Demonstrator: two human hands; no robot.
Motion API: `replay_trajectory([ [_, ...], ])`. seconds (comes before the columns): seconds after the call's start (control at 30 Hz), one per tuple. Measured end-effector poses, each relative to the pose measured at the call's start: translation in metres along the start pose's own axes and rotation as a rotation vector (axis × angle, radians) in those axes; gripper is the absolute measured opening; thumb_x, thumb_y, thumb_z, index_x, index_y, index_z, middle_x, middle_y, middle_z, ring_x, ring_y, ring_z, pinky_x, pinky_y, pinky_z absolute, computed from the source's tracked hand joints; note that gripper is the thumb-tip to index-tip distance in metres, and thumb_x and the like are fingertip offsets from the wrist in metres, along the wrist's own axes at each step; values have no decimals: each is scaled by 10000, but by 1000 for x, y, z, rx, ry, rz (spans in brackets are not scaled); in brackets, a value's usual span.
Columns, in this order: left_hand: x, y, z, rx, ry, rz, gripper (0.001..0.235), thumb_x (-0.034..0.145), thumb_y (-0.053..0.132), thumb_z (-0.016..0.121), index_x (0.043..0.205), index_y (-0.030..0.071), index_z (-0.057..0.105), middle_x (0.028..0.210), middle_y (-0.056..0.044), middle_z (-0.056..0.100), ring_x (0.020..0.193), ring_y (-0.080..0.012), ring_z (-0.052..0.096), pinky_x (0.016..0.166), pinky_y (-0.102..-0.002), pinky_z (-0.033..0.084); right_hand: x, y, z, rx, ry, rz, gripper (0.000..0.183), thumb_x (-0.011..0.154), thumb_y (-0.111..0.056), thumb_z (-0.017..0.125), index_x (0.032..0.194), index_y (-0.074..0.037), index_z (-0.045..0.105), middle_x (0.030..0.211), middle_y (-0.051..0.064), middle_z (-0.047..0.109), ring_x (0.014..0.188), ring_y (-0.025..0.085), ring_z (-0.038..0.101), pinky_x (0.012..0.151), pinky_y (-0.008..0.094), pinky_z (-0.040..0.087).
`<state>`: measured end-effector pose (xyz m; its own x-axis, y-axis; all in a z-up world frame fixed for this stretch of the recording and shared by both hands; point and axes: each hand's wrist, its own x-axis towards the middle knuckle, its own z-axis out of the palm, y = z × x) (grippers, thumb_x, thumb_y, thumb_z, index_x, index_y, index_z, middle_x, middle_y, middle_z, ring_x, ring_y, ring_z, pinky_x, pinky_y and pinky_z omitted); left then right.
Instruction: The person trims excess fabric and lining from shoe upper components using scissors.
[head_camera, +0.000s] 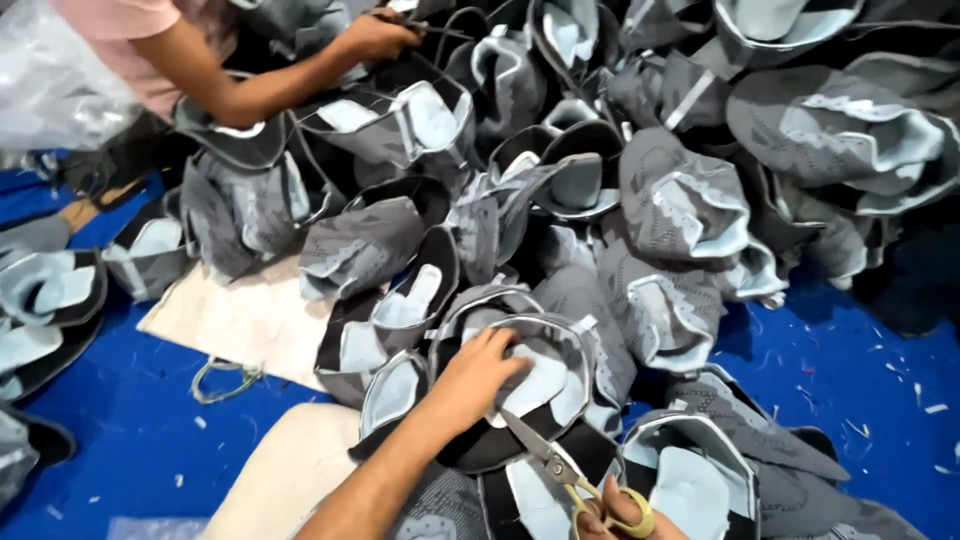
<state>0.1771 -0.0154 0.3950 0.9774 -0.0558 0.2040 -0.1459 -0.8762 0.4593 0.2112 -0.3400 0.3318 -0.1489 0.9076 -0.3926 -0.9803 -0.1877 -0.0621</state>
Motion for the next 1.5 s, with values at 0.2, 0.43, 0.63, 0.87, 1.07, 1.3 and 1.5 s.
replay_trajectory([
  [0.2, -18, 9, 4, -45, 128, -9, 191, 774, 59, 626, 962, 60, 656, 1210, -144, 595, 1115, -351, 560, 926, -417, 487, -30, 13, 43, -36, -1, -87, 549, 917, -610, 506, 880, -64, 472, 703, 17, 434, 566, 104, 389, 518, 248, 306],
  [0.43, -18, 10, -4, -221, 314, -83, 131, 808, 16, 671, 929, 59, 645, 824, -84, 632, 856, -293, 606, 776, -405, 493, -24, 3, 22, -116, -97, -164, 647, 940, -680, 482, 884, -35, 469, 711, 17, 442, 581, 112, 407, 549, 250, 325],
  [0.63, -22, 7, 0, -405, 407, -131, 136, 818, -23, 700, 930, 50, 680, 781, -91, 638, 771, -272, 637, 687, -378, 505, -20, -5, 52, -67, 14, -136, 683, 870, -710, 508, 869, -27, 481, 695, 35, 458, 561, 113, 422, 522, 232, 360],
  [0.87, -24, 3, 5, -513, 388, -129, 118, 812, -32, 659, 909, 32, 683, 779, -87, 652, 742, -251, 635, 661, -347, 508, -15, -22, 24, -214, 84, -122, 634, 914, -687, 506, 851, -58, 457, 711, 20, 451, 558, 102, 428, 507, 213, 367],
  [1.07, -13, 20, -57, -377, 845, -445, 160, 855, -25, 604, 1009, -18, 648, 947, -182, 640, 879, -343, 586, 771, -431, 480, -25, -8, 2, -163, -26, -179, 628, 908, -702, 447, 879, -75, 458, 683, -2, 434, 541, 104, 391, 514, 242, 336],
  [1.3, -11, 28, 10, -276, 518, -206, 295, 877, 72, 683, 1167, 44, 646, 1104, -136, 662, 1068, -331, 627, 941, -443, 481, -28, -8, 12, -159, -5, -150, 671, 891, -731, 442, 869, -61, 461, 683, 3, 434, 542, 113, 390, 519, 248, 334],
  [1.5, 4, 26, 18, -226, 361, -191, 271, 827, 156, 760, 1019, 22, 623, 980, -178, 605, 966, -381, 595, 818, -462, 485, -25, -8, 15, -131, -5, -181, 722, 870, -766, 435, 856, -45, 464, 682, 9, 434, 542, 125, 390, 526, 256, 331],
])
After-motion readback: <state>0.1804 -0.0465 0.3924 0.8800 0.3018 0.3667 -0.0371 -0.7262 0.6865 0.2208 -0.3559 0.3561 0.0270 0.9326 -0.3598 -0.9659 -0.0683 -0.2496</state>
